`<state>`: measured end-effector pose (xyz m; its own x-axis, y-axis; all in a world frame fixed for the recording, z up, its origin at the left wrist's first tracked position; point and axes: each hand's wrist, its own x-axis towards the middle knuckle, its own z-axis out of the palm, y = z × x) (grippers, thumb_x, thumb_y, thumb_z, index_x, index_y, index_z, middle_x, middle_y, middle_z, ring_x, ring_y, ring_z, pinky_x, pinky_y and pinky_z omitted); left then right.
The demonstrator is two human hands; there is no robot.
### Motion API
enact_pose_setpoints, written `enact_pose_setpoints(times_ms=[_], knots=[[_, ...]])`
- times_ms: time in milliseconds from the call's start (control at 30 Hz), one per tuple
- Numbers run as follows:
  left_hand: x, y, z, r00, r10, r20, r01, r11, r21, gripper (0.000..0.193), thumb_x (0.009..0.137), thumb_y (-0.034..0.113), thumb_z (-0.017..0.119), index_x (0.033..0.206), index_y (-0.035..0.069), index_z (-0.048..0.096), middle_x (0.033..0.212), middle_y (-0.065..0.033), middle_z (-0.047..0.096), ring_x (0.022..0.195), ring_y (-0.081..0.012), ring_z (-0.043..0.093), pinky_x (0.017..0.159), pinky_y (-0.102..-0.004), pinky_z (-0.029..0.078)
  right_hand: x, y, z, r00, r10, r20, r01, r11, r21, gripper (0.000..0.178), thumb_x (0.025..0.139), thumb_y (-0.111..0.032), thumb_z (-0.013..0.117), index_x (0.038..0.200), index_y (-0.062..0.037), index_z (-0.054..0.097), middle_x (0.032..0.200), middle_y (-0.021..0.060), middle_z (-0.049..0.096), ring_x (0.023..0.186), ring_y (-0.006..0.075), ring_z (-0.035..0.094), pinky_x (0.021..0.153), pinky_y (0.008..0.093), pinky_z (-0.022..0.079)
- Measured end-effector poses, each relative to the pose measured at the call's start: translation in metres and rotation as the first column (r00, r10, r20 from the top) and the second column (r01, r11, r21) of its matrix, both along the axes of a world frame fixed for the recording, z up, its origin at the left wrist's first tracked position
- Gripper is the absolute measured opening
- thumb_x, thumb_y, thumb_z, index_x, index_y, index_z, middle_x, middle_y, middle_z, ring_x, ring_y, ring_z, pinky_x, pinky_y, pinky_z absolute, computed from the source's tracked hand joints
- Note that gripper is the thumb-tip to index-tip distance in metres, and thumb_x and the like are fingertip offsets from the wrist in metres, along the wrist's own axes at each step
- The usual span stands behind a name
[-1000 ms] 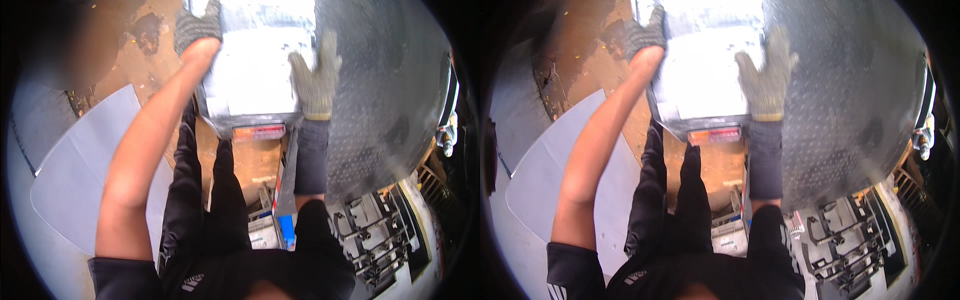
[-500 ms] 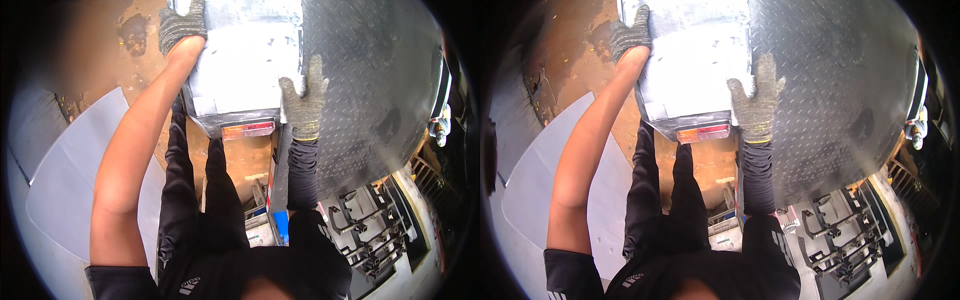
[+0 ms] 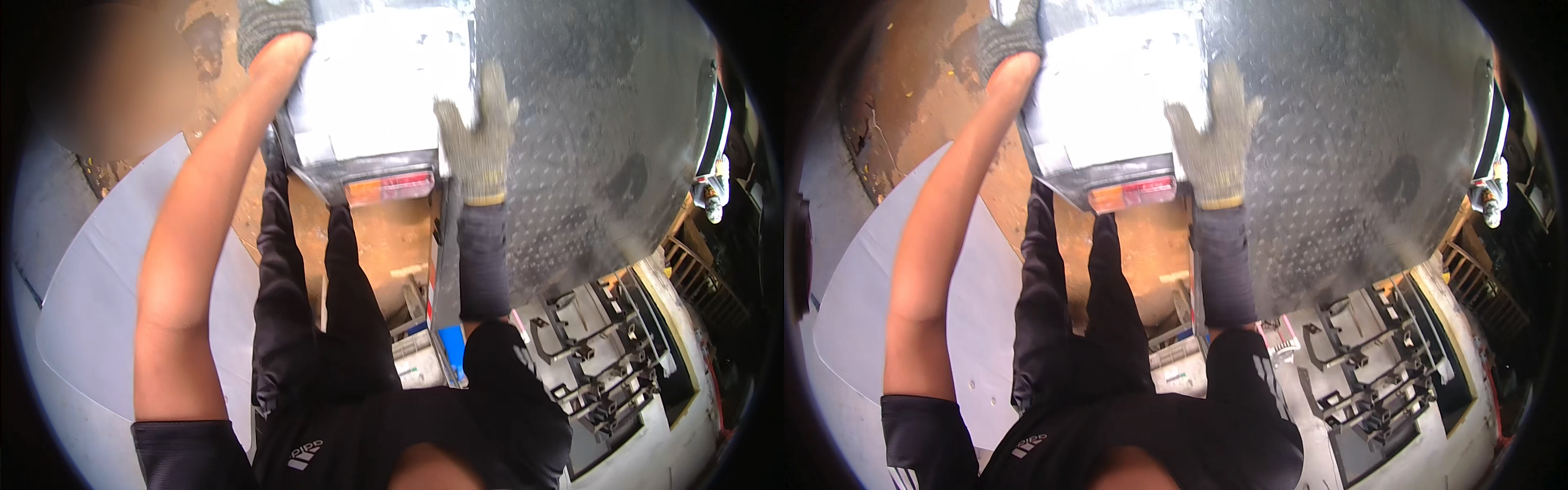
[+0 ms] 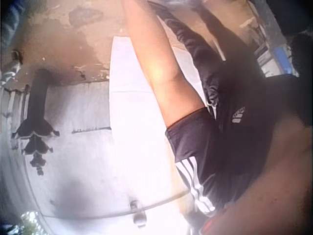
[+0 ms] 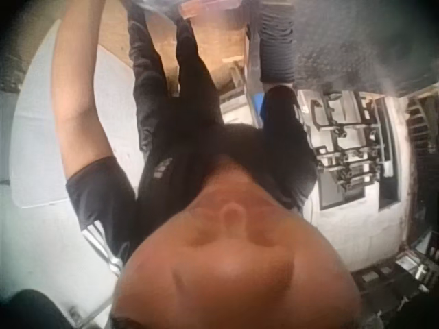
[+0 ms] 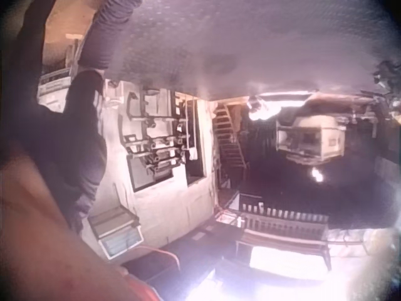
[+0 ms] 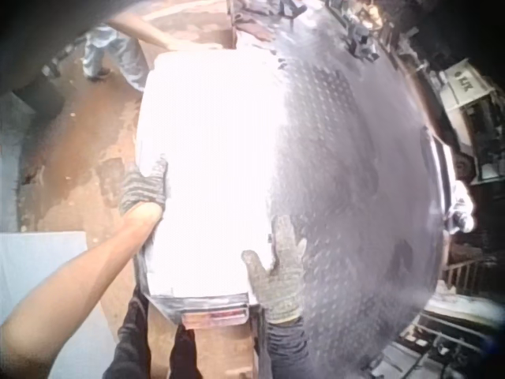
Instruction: The person cleans a large metal surface using a cloth and a sanding block. They wipe the surface repeatedly and then use the sanding block to smooth the area, working alongside another person.
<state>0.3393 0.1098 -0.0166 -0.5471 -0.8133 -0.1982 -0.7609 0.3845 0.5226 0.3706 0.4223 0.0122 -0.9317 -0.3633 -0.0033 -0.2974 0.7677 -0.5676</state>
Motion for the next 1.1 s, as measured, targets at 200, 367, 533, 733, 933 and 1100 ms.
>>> enact_pose_setpoints(times_ms=[200, 367, 533, 733, 933, 1100], knots=[[-0.008, -0.002, -0.004, 0.998, 0.014, -0.055, -0.015, 1.000, -0.016, 0.104, 0.088, 0.082, 0.046, 0.140, -0.009, 0.053, 0.143, -0.0343, 0.054, 0.138, -0.0456, 0.049, 0.115, -0.0485, 0.039, -0.038, -0.023, -0.019, 0.985, 0.008, -0.170, -0.016, 0.999, -0.047, 0.083, 0.090, -0.041, 0.077, 0.157, -0.0097, 0.040, 0.162, 0.0186, 0.041, 0.151, 0.0345, 0.037, 0.123, 0.0668, 0.011], [-0.016, 0.015, 0.011, 0.998, -0.011, 0.060, 0.009, 0.999, 0.040, 0.099, 0.093, 0.075, 0.048, 0.145, -0.009, 0.047, 0.149, -0.0324, 0.050, 0.141, -0.0420, 0.048, 0.117, -0.0454, 0.038, -0.004, 0.008, -0.010, 0.994, -0.088, 0.062, 0.090, 0.995, -0.038, 0.083, 0.090, -0.043, 0.077, 0.157, -0.0097, 0.040, 0.163, 0.0183, 0.040, 0.152, 0.0364, 0.035, 0.124, 0.0653, 0.004], [-0.010, -0.004, 0.005, 0.999, -0.033, -0.020, 0.035, 0.995, 0.099, 0.102, 0.089, 0.077, 0.053, 0.140, -0.012, 0.051, 0.140, -0.0358, 0.055, 0.135, -0.0460, 0.052, 0.113, -0.0480, 0.040, -0.044, -0.026, -0.014, 0.979, 0.051, -0.198, -0.048, 0.999, 0.017, 0.083, 0.092, -0.038, 0.077, 0.159, -0.0107, 0.037, 0.162, 0.0194, 0.041, 0.152, 0.0316, 0.037, 0.125, 0.0639, 0.008], [-0.013, 0.005, -0.004, 0.998, -0.051, -0.040, 0.053, 0.997, 0.049, 0.108, 0.088, 0.080, 0.053, 0.143, -0.013, 0.046, 0.147, -0.0352, 0.049, 0.139, -0.0452, 0.048, 0.116, -0.0466, 0.039, -0.027, -0.013, -0.022, 0.979, -0.020, -0.203, 0.019, 1.000, -0.007, 0.083, 0.091, -0.043, 0.076, 0.157, -0.0077, 0.041, 0.162, 0.0170, 0.042, 0.152, 0.0358, 0.035, 0.125, 0.0628, 0.003], [-0.008, -0.002, 0.003, 0.997, -0.054, -0.052, 0.055, 0.998, 0.024, 0.103, 0.090, 0.077, 0.050, 0.143, -0.012, 0.047, 0.148, -0.0345, 0.049, 0.139, -0.0444, 0.049, 0.116, -0.0463, 0.039, 0.002, 0.001, -0.007, 0.998, -0.044, -0.049, 0.050, 0.990, 0.130, 0.087, 0.092, -0.047, 0.073, 0.161, -0.0093, 0.035, 0.164, 0.0197, 0.036, 0.155, 0.0378, 0.030, 0.125, 0.0649, 0.006], [0.003, 0.014, 0.009, 0.994, -0.041, -0.097, 0.059, 0.980, 0.190, 0.105, 0.090, 0.078, 0.050, 0.145, -0.011, 0.045, 0.149, -0.0338, 0.048, 0.139, -0.0445, 0.048, 0.116, -0.0470, 0.038, -0.026, -0.017, -0.005, 0.990, 0.020, -0.140, -0.006, 0.995, 0.096, 0.087, 0.093, -0.050, 0.070, 0.160, -0.0071, 0.035, 0.165, 0.0209, 0.035, 0.155, 0.0397, 0.028, 0.124, 0.0670, 0.007]])
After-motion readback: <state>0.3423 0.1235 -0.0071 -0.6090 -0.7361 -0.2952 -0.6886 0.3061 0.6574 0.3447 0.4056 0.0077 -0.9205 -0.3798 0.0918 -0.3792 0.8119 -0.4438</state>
